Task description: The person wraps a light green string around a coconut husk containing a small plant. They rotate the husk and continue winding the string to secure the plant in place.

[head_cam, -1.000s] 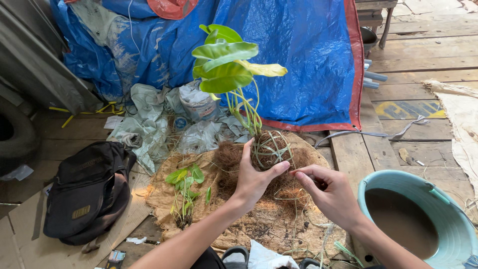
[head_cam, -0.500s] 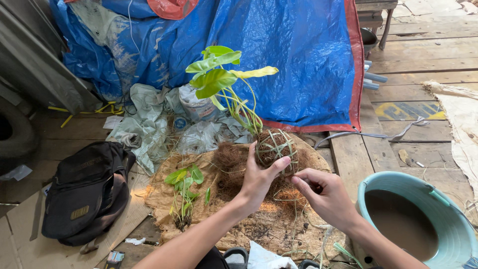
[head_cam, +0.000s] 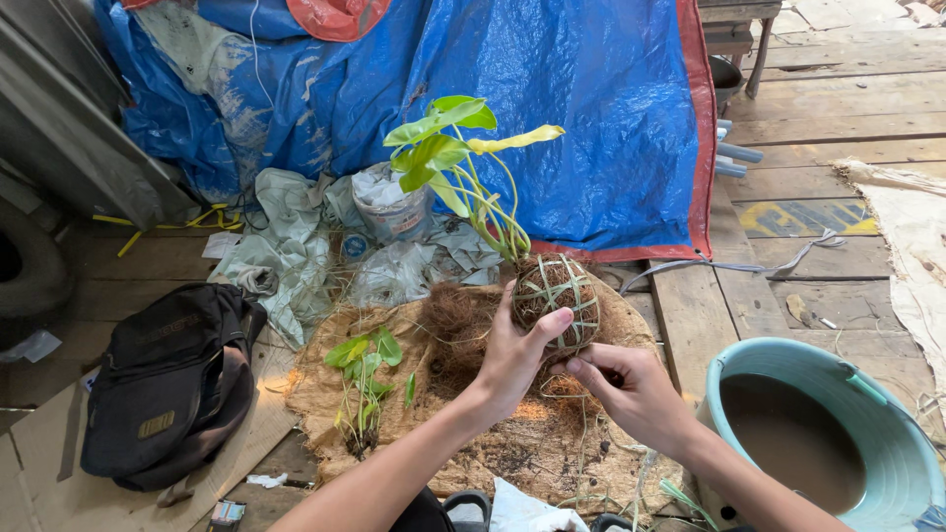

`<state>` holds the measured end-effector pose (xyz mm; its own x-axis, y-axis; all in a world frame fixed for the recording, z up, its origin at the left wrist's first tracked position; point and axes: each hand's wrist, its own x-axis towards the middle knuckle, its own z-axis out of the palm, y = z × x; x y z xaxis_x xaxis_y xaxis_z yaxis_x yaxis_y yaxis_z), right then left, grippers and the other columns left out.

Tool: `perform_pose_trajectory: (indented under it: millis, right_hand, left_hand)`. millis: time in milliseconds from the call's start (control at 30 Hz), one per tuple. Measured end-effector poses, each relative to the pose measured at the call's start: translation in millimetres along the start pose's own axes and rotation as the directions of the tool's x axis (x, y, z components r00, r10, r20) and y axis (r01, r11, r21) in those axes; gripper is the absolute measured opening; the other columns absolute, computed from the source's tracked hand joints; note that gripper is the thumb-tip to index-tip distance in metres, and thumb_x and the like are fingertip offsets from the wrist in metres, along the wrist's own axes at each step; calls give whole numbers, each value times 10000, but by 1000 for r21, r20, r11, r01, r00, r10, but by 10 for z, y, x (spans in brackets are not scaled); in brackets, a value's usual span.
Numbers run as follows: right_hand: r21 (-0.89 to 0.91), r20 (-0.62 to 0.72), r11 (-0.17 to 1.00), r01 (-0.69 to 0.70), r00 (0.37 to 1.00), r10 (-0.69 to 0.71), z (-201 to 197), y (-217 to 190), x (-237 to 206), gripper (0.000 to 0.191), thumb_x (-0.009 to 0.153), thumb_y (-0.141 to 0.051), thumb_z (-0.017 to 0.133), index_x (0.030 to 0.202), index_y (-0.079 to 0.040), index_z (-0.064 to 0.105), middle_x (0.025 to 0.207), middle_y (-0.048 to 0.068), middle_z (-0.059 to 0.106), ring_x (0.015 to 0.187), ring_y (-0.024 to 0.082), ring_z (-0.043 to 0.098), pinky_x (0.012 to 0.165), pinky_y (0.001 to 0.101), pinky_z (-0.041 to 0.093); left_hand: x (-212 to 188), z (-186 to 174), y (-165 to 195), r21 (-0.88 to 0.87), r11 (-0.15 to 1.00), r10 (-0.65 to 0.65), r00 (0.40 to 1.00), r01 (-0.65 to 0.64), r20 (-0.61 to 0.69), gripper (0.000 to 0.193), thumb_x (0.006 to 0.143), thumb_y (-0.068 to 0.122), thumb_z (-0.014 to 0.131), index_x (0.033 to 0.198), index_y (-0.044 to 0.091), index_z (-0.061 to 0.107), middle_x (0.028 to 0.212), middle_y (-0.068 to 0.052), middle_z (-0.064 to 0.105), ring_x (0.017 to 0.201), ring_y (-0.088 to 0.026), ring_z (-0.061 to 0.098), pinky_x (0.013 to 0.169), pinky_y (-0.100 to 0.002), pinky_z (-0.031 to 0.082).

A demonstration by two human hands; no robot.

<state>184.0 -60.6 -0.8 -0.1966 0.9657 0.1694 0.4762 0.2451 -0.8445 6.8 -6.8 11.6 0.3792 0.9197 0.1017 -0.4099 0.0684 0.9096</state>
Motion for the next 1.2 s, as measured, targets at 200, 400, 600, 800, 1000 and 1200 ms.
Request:
perform_pose_trajectory:
  millis: [200,400,600,800,1000,1200]
  right_hand:
    - [-7,75,995,-100,992,100,20,101,18,279,977,-249,625,1026,-98,854,532,-3,398,505,88,347,465,312,288]
    - [-57,131,998,-35,990,42,29,178,71,274,981,-280,626,1036,-138,854,502,-18,467,475,87,406,458,310,316]
    - [19,129,999,44,991,-46,-18,227,75,214,948,-166,628,1036,-86,807,591,-19,600,502,79,491,467,296,385]
    - [-38,121,995,-96,988,100,-90,327,49,140,923,-106,654,917,-14,759,560,7,590,490,79,484,454,308,379]
    - [-83,58,985,-152,986,157,-126,400,29,102,864,-84,708,832,13,701,546,-6,548,518,55,455,463,308,385]
    - [-216,32,976,-14,999,21,-233,272,8,116,798,16,680,767,45,572,656,55,468,594,132,449,553,334,405]
  left_hand:
    - [-4,-35,-6,-40,999,-10,1000,11,28,629,833,372,738,1285,33,459,974,-99,618,760,-128,648,542,-257,572]
    - [-33,-79,-47,15,1000,0,993,-2,116,654,857,434,727,1264,-27,504,917,-102,641,707,-134,603,509,-244,505]
    - [-44,-162,-87,-61,989,-115,961,134,252,718,823,511,757,1236,-40,554,1034,-122,671,888,-156,639,740,-290,543]
    - [-19,-347,-173,-32,965,-228,892,260,390,726,750,546,771,1136,-53,633,1026,-169,703,933,-238,667,866,-367,583]
    - [-10,-549,-349,-142,892,-314,814,429,488,677,807,484,787,1184,-64,666,1111,-165,690,1001,-222,663,920,-371,592]
    - [-57,-585,-252,-196,777,-369,685,598,628,734,855,337,753,1405,-97,534,1269,-256,660,1122,-334,688,1016,-494,614]
